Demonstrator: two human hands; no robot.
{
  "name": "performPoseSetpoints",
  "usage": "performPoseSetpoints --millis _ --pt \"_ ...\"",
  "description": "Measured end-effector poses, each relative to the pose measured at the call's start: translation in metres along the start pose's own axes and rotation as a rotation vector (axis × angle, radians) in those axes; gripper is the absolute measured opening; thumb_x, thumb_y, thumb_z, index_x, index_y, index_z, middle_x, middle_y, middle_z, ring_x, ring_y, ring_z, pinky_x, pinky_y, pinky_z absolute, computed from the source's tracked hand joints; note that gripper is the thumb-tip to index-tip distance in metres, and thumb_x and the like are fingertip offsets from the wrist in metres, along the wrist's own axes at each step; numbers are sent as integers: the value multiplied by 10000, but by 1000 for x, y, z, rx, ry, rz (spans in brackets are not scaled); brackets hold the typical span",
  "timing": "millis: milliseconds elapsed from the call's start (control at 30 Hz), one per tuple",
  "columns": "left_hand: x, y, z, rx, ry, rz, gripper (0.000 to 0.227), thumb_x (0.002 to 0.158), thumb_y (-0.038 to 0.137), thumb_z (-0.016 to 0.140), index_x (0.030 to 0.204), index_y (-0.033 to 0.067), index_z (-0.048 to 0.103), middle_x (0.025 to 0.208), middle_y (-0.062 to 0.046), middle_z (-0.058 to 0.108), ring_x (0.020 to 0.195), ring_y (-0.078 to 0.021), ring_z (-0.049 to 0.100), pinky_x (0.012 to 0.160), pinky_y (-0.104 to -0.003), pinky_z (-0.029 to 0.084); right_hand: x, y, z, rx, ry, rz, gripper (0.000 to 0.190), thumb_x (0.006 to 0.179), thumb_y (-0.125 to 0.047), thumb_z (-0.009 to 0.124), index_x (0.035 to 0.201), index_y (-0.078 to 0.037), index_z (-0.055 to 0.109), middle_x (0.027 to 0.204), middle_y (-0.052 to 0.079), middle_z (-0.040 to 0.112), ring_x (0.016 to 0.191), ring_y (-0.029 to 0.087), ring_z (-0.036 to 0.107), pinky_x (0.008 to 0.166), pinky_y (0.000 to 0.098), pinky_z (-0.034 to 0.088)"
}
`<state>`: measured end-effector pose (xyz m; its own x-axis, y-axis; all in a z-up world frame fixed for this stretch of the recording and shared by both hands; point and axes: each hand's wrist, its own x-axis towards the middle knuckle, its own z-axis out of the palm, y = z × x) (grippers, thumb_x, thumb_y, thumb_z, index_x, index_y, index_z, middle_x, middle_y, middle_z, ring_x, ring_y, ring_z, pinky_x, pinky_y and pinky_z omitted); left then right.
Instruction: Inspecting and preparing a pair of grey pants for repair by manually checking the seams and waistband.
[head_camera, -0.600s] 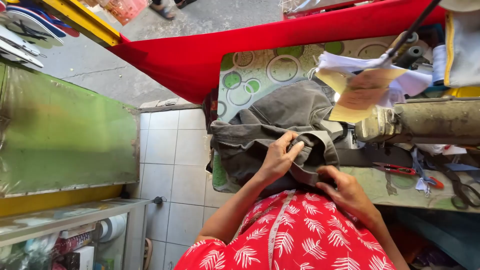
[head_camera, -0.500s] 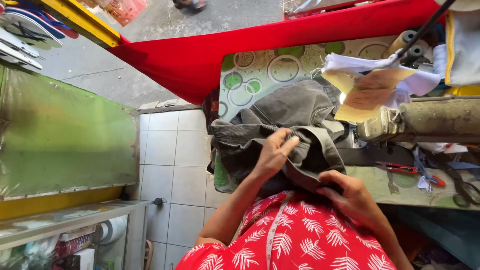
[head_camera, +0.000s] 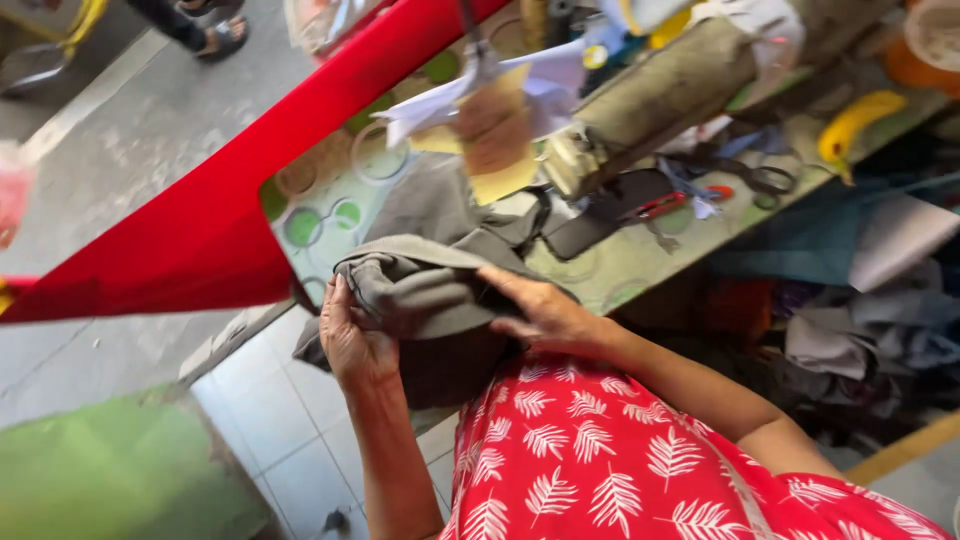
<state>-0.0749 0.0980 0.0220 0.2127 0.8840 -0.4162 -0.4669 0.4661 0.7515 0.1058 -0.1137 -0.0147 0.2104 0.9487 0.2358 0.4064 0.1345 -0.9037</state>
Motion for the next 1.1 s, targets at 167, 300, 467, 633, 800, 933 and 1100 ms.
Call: performPoseSetpoints --millis 167,300,467,633,800,933,1100 --pt "-11 -45 29 236 -183 33 146 1035 125 557 972 54 669 907 -109 731 832 -156 732 798 -301 624 -30 4 -14 347 -125 329 591 939 -225 748 1463 -36 552 1344 285 657 1236 436 629 1015 548 529" --pt "-24 -50 32 236 -243 -40 159 1054 123 545 1008 22 659 922 -144 735 859 -194 739 818 -341 633 -64 47 -26 707 204 656 395 978 -64 669 1363 7 620 1219 227 731 1073 314 737 929 435 618" --pt "-38 -40 18 306 -326 -95 129 1016 55 583 1116 -4 639 983 -178 739 908 -232 740 840 -410 626 -124 140 -67 157 484 728 373 990 -193 699 1352 -126 641 1171 81 745 1044 203 728 886 347 613" --pt "-59 -23 27 503 -398 -35 224 929 -13 676 1149 -41 643 920 -168 723 854 -214 724 813 -410 624 -129 163 -114 -474 676 607 354 948 -80 768 1295 -112 708 1111 133 732 1053 307 716 817 379 620" --pt "-53 -22 18 491 -387 -74 261 948 20 656 1187 -82 636 1036 -130 721 922 -171 685 844 -281 592 -115 189 -125 -926 426 533 439 892 -50 749 1324 -40 669 1363 138 589 1103 406 543 921 508 485" --pt "-54 -19 25 467 -339 -35 85 974 58 656 1029 -5 641 953 -45 674 872 -109 628 814 -237 549 -111 181 -122 -822 458 448 377 891 -10 747 1264 -5 695 1212 114 595 1041 366 564 887 481 471" --pt "-60 -22 30 411 -309 -64 208 1003 102 614 1167 -19 654 1042 -103 721 918 -171 690 830 -280 585 -101 203 -193 -703 719 567 308 960 32 613 1257 7 691 1227 216 602 763 270 686 829 414 539"
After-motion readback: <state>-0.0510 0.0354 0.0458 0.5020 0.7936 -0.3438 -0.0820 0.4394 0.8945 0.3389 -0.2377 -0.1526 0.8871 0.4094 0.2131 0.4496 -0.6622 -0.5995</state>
